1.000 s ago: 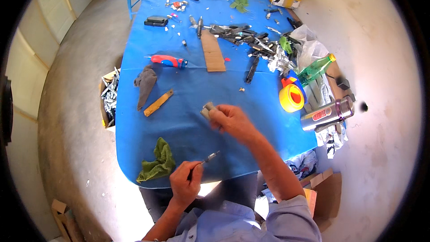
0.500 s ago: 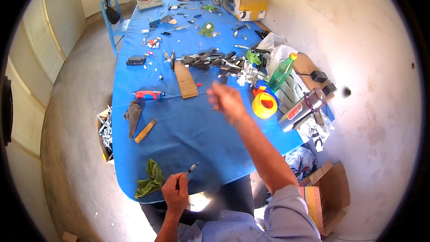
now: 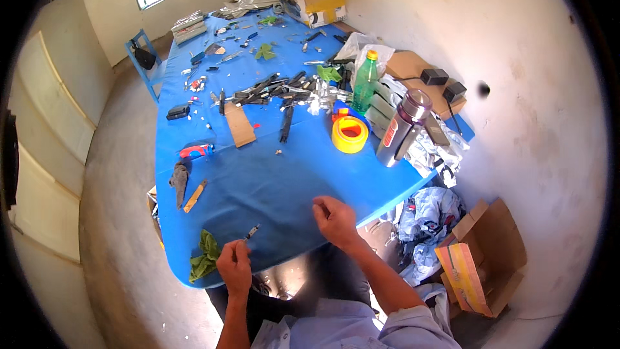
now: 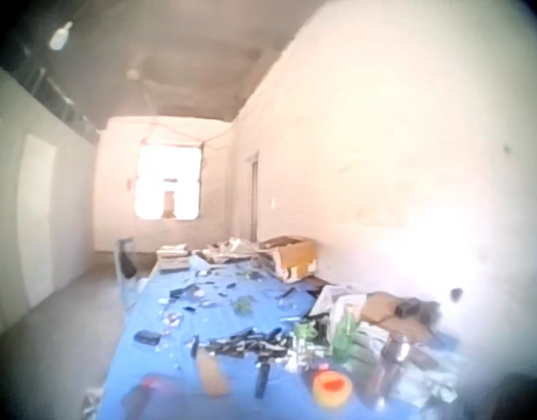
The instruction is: The person disassembles a lock cylinder, removes a small metal component, and wipes the cylinder with a green cloth. The person then reassembles the cylinder and continues handling other lock parts on the table.
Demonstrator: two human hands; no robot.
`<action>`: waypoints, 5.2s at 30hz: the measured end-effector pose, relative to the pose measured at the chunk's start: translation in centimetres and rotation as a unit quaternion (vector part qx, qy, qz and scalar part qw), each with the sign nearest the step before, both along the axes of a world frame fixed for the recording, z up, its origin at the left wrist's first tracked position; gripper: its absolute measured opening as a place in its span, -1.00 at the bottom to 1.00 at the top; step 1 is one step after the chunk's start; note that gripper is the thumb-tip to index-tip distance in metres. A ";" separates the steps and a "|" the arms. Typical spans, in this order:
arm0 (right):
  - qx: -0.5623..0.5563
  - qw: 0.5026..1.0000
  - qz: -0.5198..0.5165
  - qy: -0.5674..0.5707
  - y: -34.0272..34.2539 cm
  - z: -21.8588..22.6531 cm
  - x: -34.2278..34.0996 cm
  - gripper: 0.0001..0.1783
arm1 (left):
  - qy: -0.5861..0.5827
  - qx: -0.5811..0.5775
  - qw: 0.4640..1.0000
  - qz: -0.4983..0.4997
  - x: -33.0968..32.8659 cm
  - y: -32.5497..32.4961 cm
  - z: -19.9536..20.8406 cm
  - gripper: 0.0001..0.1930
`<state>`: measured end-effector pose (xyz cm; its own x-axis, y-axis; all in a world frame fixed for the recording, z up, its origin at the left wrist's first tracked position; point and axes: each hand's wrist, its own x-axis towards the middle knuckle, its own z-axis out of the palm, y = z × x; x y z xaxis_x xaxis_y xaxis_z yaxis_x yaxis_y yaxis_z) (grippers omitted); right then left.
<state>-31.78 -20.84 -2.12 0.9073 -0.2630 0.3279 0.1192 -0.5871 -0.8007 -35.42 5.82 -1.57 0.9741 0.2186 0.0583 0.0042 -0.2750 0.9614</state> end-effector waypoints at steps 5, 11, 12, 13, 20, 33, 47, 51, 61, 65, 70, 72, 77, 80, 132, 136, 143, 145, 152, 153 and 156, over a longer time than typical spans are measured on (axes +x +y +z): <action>-0.075 0.986 -0.053 -0.138 1.4 -1.3 0.2 -0.88 | -0.021 -0.039 0.999 0.024 0.3 0.4 -0.5 -0.82; -0.018 0.989 -0.063 -0.131 2.0 -1.5 -0.2 -0.90 | 0.009 -0.130 0.991 0.008 -0.6 -0.5 1.5 -0.79; -0.021 0.987 -0.064 -0.147 1.9 -1.4 -0.1 -0.90 | 0.005 -0.146 0.989 0.002 -0.9 -0.9 2.0 -0.79; -0.020 0.986 -0.065 -0.149 1.9 -1.5 -0.1 -0.90 | 0.012 -0.166 0.986 -0.007 -1.5 -1.3 2.7 -0.80; 0.039 0.991 -0.025 -0.126 1.1 -1.2 -0.8 -0.87 | 0.044 -0.257 0.964 -0.045 -4.2 -2.7 4.0 -0.84; 0.518 0.843 0.121 0.082 5.0 3.4 -11.9 -0.80 | 0.057 -0.171 0.974 -0.137 -7.0 -6.1 5.1 -0.85; 0.570 0.812 0.100 0.078 4.9 1.8 -12.7 -0.83 | 0.012 -0.067 0.991 -0.112 -8.8 -5.3 4.0 -0.88; 0.587 0.803 0.087 0.054 4.4 1.3 -12.2 -0.80 | 0.036 -0.122 0.989 -0.081 -8.4 -3.7 3.8 -0.84; 0.559 0.816 0.124 0.086 5.7 1.0 -12.4 -0.83 | 0.018 -0.067 0.986 -0.151 -8.6 -5.0 3.5 -0.85; 0.563 0.809 0.139 0.099 5.7 0.8 -12.4 -0.81 | 0.011 -0.056 0.990 -0.127 -8.7 -4.8 3.2 -0.90; 0.573 0.797 0.157 0.104 5.9 0.9 -12.5 -0.79 | 0.019 -0.057 0.994 -0.097 -8.9 -4.5 3.4 -0.94; 0.575 0.796 0.158 0.104 6.2 0.9 -12.5 -0.79 | 0.026 -0.070 0.993 -0.093 -9.1 -4.5 3.6 -0.94; 0.570 0.800 0.147 0.115 6.3 1.0 -12.5 -0.79 | 0.029 -0.069 0.993 -0.090 -9.2 -4.5 3.4 -0.94; 0.562 0.806 0.138 0.121 6.2 0.8 -12.5 -0.80 | 0.030 -0.056 0.994 -0.090 -9.2 -4.4 2.9 -0.92; 0.429 0.894 -0.053 0.117 -2.2 1.3 -12.7 -0.70 | -0.115 0.156 0.943 -0.270 -6.1 -14.3 2.3 -0.83; 0.239 0.952 -0.174 0.079 -10.8 -1.1 -11.4 -0.68 | -0.132 0.217 0.943 -0.215 -3.0 -12.4 2.3 -0.83; 0.066 0.970 -0.222 0.070 -19.4 2.8 -7.1 -0.67 | -0.148 0.251 0.952 -0.096 1.8 -8.5 -0.3 -0.86; 0.019 0.974 -0.217 0.058 -20.7 2.5 -5.4 -0.73 | -0.139 0.250 0.954 -0.090 2.0 -8.6 -0.8 -0.86; -0.149 0.942 -0.298 0.037 -22.4 -0.8 -2.5 -0.75 | -0.168 0.278 0.940 -0.102 2.0 -9.1 -0.8 -0.86; -0.137 0.943 -0.299 0.043 -22.1 -0.6 -2.5 -0.75 | -0.171 0.278 0.940 -0.102 2.0 -9.0 -0.9 -0.86; -0.129 0.936 -0.327 0.011 -21.5 -0.4 -2.9 -0.71 | -0.160 0.271 0.944 -0.100 2.0 -9.0 -0.9 -0.87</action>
